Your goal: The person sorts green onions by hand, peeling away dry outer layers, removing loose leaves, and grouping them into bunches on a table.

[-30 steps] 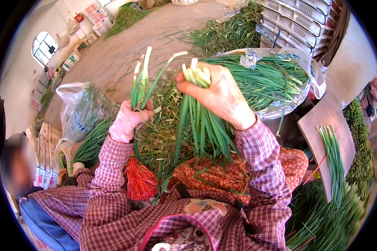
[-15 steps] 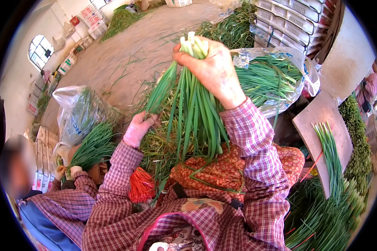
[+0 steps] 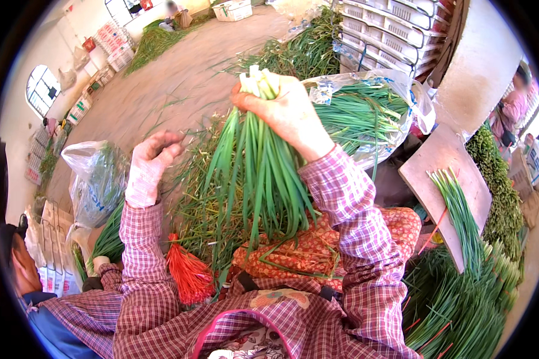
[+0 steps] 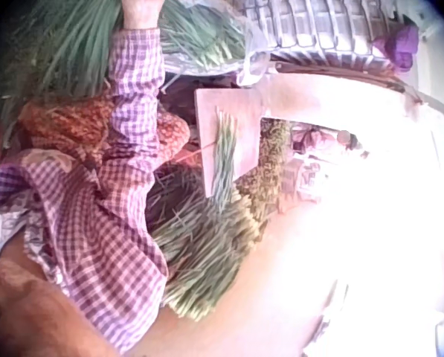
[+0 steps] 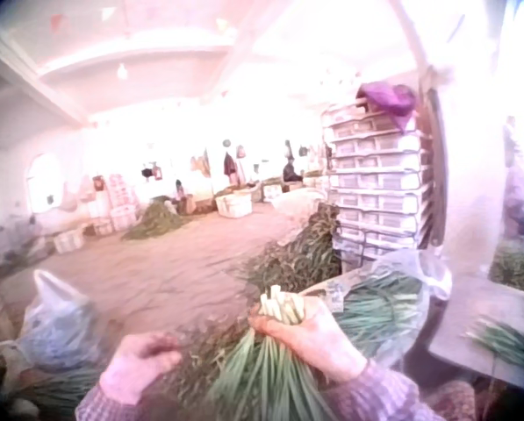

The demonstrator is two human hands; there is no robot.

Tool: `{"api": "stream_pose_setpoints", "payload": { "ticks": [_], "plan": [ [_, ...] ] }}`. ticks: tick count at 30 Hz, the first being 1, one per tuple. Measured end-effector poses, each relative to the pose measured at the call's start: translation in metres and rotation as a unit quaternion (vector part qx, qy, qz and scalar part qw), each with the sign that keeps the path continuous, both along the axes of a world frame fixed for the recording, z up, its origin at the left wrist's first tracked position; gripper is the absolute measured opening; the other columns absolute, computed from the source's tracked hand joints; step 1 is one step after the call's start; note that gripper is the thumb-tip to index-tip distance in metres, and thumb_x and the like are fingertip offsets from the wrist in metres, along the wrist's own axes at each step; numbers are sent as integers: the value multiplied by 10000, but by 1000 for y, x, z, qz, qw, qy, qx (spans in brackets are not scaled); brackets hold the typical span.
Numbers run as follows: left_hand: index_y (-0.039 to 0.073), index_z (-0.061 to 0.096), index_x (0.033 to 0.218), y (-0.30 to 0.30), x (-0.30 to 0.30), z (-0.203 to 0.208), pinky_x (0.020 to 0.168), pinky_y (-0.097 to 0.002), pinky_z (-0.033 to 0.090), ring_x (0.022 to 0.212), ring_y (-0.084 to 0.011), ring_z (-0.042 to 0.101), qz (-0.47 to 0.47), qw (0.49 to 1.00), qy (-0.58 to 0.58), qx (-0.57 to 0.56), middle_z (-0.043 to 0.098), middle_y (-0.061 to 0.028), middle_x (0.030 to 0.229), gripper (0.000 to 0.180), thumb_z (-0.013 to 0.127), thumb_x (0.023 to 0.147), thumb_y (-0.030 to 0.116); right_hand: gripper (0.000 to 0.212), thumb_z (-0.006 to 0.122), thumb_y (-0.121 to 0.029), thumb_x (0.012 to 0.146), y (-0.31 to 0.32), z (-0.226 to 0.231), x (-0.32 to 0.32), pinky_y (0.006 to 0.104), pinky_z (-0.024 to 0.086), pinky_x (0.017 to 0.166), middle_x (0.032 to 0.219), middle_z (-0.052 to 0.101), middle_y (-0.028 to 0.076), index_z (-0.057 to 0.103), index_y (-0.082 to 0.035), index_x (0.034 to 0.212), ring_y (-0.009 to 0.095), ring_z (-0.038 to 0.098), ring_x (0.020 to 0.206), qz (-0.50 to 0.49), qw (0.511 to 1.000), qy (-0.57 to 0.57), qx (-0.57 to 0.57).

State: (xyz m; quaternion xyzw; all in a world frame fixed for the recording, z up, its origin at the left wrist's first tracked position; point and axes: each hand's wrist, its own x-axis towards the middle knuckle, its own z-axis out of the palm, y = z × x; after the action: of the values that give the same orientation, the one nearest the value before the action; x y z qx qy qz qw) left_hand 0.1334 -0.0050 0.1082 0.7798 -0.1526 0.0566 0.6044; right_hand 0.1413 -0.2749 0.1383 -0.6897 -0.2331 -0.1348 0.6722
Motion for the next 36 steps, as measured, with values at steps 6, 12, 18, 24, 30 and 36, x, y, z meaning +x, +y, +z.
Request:
{"api": "stream_pose_setpoints", "payload": {
  "ticks": [6,12,18,24,30,36],
  "plan": [
    [-25,564,1008,-63,10,3,766,-253,453,839,-111,557,-109,991,24,-77,607,-40,885,309,685,742,75,113,657,-93,758,19,-7,3,233,468,629,755,636,3,639,-24,846,67,564,675,15,1000,-7,25],
    [-29,565,1004,-73,-3,12,785,-255,414,858,-122,534,-74,995,33,-66,589,-39,914,306,647,736,93,133,710,-154,734,16,-35,4,271,503,641,759,661,60,666,-69,826,107,615,684,-11,999,-41,-26],
    [-52,522,1054,-63,3,2,807,-256,398,887,-135,513,-76,991,16,-107,560,-53,945,358,610,738,91,196,718,-221,721,29,-27,0,308,503,601,714,649,99,655,-74,833,164,633,643,-116,973,-89,-178],
    [-15,530,1028,-60,-3,9,760,-254,427,841,-121,530,-104,989,38,-95,563,-41,955,314,626,755,107,234,705,-250,692,20,-23,-8,367,480,578,664,616,152,636,-42,773,275,625,618,-97,976,-110,-163],
    [15,575,860,-46,-2,18,603,-220,448,695,-98,546,-115,992,30,-46,570,-6,769,133,631,746,56,248,702,-282,645,26,-23,-10,395,485,587,647,609,160,625,-56,714,337,607,632,-71,974,-115,-180],
    [-27,574,841,-24,0,48,628,-220,448,666,-93,542,-16,989,-87,114,573,-27,732,114,585,730,-49,252,704,-287,598,32,-32,-14,400,493,609,656,612,167,641,-67,702,348,607,656,-76,965,-98,-230]
  ]
}}
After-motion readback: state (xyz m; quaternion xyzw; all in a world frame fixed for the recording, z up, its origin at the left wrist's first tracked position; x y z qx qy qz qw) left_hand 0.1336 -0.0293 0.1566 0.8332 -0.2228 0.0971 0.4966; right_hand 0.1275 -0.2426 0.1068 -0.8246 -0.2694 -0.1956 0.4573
